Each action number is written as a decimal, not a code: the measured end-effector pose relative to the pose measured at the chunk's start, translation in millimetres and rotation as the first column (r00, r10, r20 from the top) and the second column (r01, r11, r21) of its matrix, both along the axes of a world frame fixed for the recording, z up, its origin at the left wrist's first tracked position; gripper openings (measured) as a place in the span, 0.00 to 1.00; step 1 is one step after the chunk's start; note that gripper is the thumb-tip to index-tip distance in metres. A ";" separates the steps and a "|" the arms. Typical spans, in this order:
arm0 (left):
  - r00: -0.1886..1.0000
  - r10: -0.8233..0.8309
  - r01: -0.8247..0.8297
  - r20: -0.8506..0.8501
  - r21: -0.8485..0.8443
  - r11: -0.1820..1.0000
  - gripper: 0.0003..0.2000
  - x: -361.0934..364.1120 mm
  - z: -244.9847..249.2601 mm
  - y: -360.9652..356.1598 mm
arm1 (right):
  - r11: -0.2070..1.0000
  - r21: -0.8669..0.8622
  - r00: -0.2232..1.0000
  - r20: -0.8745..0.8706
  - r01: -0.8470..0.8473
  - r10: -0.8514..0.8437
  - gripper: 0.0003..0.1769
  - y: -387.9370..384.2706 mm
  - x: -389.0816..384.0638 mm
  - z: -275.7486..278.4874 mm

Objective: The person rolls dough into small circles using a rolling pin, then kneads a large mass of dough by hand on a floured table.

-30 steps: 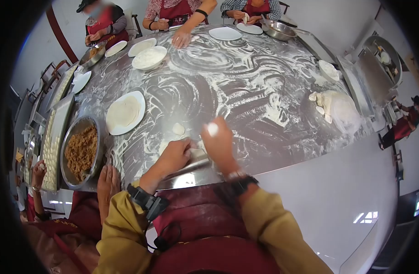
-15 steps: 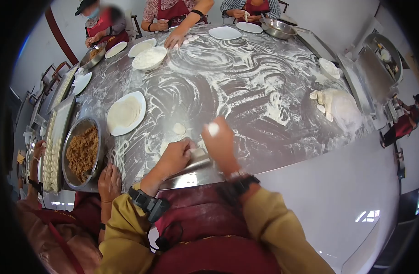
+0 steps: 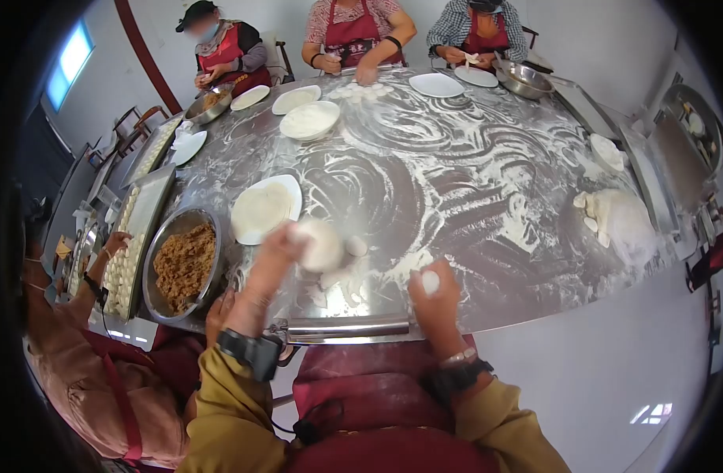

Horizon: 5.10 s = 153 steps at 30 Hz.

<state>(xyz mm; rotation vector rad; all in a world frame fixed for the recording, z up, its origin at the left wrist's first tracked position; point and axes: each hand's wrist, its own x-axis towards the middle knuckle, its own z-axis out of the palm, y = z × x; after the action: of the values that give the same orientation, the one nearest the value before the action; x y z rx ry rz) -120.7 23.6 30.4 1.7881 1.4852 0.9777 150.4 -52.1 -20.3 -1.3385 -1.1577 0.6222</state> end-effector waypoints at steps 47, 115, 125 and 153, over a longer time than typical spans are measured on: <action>0.869 -0.370 0.315 -0.330 -0.210 0.926 0.08 88.9 -27.6 -33.2 | 0.996 0.068 0.979 0.196 0.048 -0.061 0.09 7.6 -3.0 3.4; 0.936 -0.240 0.242 -0.257 -0.023 0.970 0.07 111.8 -36.2 -32.7 | 0.993 0.111 0.981 0.185 0.035 -0.055 0.10 55.7 -23.7 20.0; 0.934 -0.296 0.265 -0.199 -0.170 0.949 0.10 102.5 -27.5 -46.1 | 0.994 0.081 0.972 0.220 0.071 -0.087 0.12 40.7 -14.7 13.3; 0.956 -0.101 0.111 -0.274 0.023 0.994 0.07 112.6 -33.2 -73.7 | 0.999 -0.022 0.993 0.114 0.023 -0.021 0.09 -14.9 -0.7 20.2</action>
<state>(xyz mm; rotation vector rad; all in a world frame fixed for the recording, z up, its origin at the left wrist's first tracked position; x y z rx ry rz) -8.1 -50.1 -2.7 2.0743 1.5214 0.7332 149.6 -66.9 -0.1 -1.4195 -1.2287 0.5503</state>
